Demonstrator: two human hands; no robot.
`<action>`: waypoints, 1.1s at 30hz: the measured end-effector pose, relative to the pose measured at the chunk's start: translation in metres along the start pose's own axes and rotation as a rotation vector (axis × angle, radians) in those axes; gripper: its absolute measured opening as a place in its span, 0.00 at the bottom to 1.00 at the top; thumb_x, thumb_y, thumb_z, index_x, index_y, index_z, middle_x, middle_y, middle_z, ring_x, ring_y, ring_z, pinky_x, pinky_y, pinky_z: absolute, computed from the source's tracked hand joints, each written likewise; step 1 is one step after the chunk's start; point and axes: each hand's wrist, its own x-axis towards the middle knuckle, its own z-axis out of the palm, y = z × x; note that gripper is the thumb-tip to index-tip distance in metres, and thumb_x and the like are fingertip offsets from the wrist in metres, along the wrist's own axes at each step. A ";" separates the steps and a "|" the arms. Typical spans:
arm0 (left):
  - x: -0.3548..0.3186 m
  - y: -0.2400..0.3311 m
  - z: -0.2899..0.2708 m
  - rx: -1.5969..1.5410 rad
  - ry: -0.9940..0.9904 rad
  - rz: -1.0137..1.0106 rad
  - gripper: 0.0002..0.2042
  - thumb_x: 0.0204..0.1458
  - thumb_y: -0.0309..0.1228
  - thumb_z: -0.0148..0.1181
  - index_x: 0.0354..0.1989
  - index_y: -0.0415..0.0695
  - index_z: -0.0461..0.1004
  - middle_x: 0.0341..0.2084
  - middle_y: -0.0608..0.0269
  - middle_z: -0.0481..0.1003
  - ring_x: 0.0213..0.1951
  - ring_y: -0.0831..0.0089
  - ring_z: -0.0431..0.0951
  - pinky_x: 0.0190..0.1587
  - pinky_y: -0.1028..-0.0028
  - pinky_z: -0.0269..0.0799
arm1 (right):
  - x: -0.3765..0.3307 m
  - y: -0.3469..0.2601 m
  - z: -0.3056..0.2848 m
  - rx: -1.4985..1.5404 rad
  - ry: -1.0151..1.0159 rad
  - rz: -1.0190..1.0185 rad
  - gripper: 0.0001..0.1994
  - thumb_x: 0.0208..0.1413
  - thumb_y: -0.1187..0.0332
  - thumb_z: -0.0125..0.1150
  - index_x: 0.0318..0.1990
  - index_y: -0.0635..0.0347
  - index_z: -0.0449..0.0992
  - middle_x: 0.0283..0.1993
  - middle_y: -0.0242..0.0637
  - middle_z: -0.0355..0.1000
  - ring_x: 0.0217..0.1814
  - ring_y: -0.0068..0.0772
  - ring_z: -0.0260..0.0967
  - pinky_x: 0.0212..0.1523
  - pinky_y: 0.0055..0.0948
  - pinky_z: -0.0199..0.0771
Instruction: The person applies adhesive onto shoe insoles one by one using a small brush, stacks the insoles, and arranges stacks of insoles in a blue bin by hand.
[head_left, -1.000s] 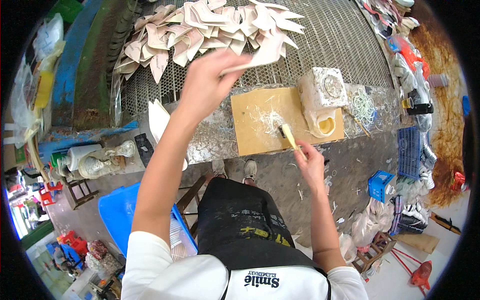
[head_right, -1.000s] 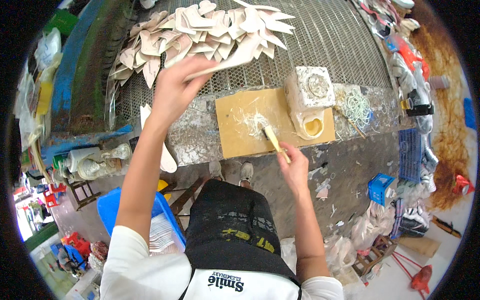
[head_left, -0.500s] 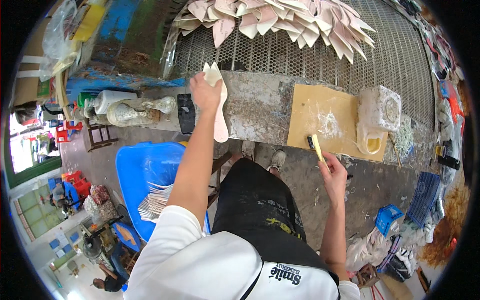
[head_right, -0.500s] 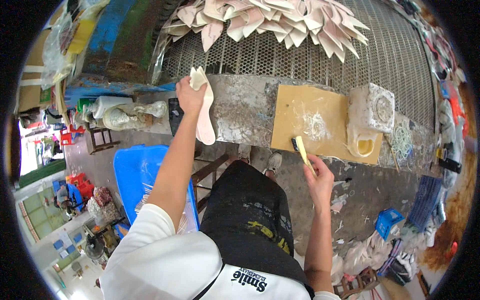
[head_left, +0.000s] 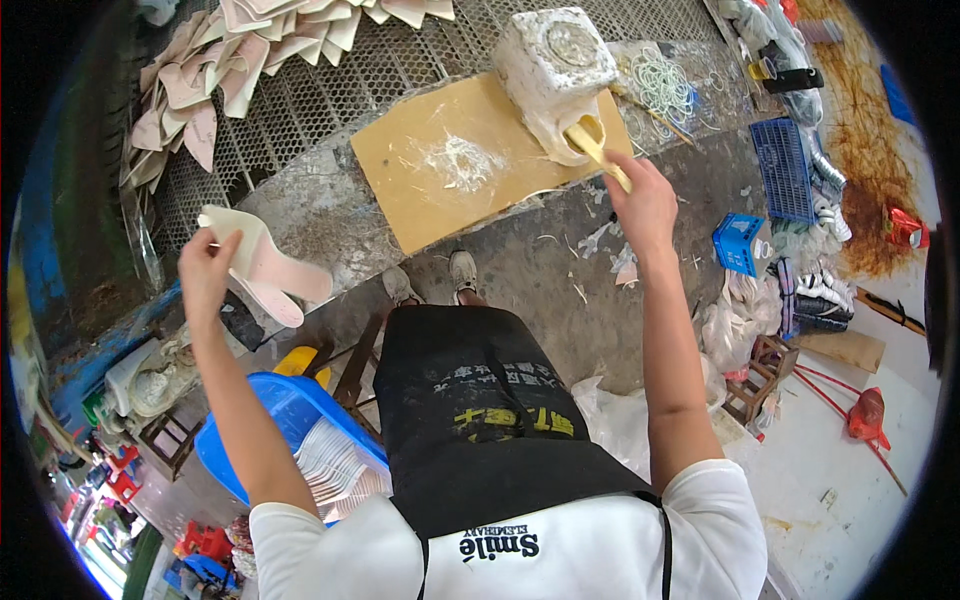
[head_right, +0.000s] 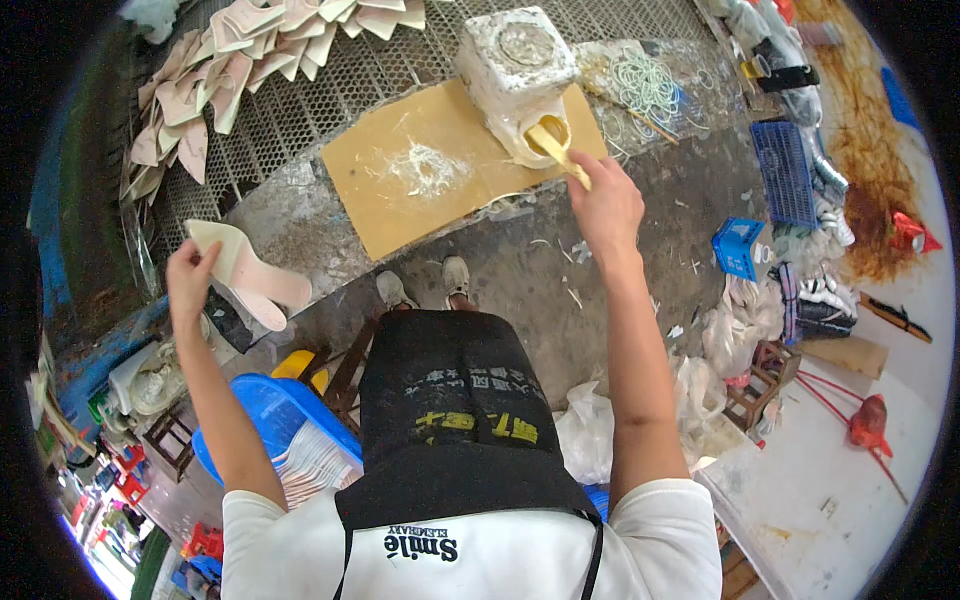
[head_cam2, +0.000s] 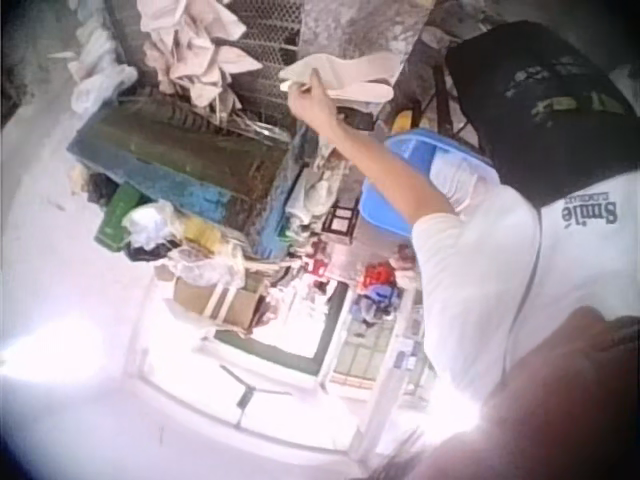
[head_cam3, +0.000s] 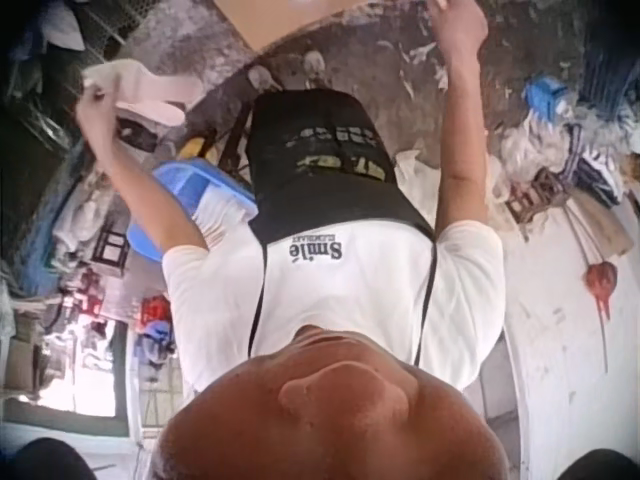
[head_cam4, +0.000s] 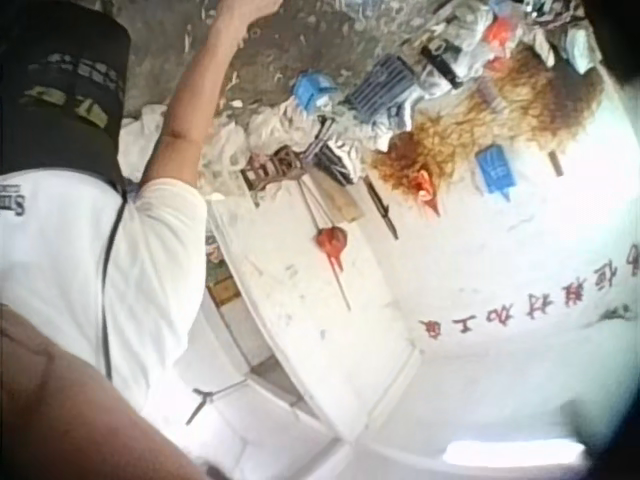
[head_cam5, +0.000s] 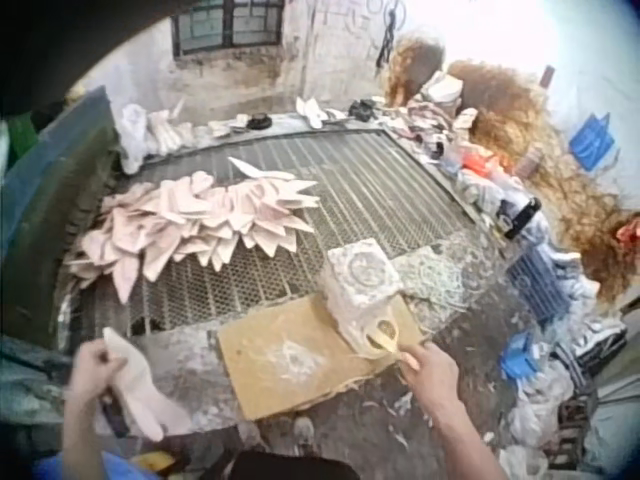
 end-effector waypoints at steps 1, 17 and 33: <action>-0.010 0.010 -0.013 -0.116 0.015 0.040 0.12 0.56 0.33 0.65 0.40 0.35 0.79 0.27 0.65 0.78 0.30 0.82 0.73 0.33 0.77 0.68 | 0.002 0.002 0.000 -0.011 -0.043 -0.031 0.14 0.53 0.65 0.67 0.48 0.46 0.80 0.35 0.41 0.76 0.38 0.46 0.76 0.40 0.41 0.75; -0.099 0.137 0.109 -0.983 0.063 -0.217 0.18 0.62 0.32 0.56 0.56 0.34 0.72 0.44 0.61 0.78 0.43 0.76 0.77 0.44 0.74 0.76 | -0.046 -0.052 0.019 0.947 -0.412 0.334 0.14 0.60 0.69 0.64 0.53 0.58 0.80 0.29 0.20 0.70 0.27 0.09 0.59 0.27 0.15 0.58; -0.118 0.157 0.115 -0.774 0.105 -0.012 0.13 0.61 0.29 0.54 0.51 0.36 0.74 0.38 0.53 0.74 0.40 0.61 0.77 0.44 0.68 0.72 | -0.067 -0.179 0.060 0.632 -0.278 -0.181 0.15 0.53 0.74 0.66 0.49 0.56 0.79 0.35 0.44 0.74 0.37 0.47 0.75 0.39 0.37 0.74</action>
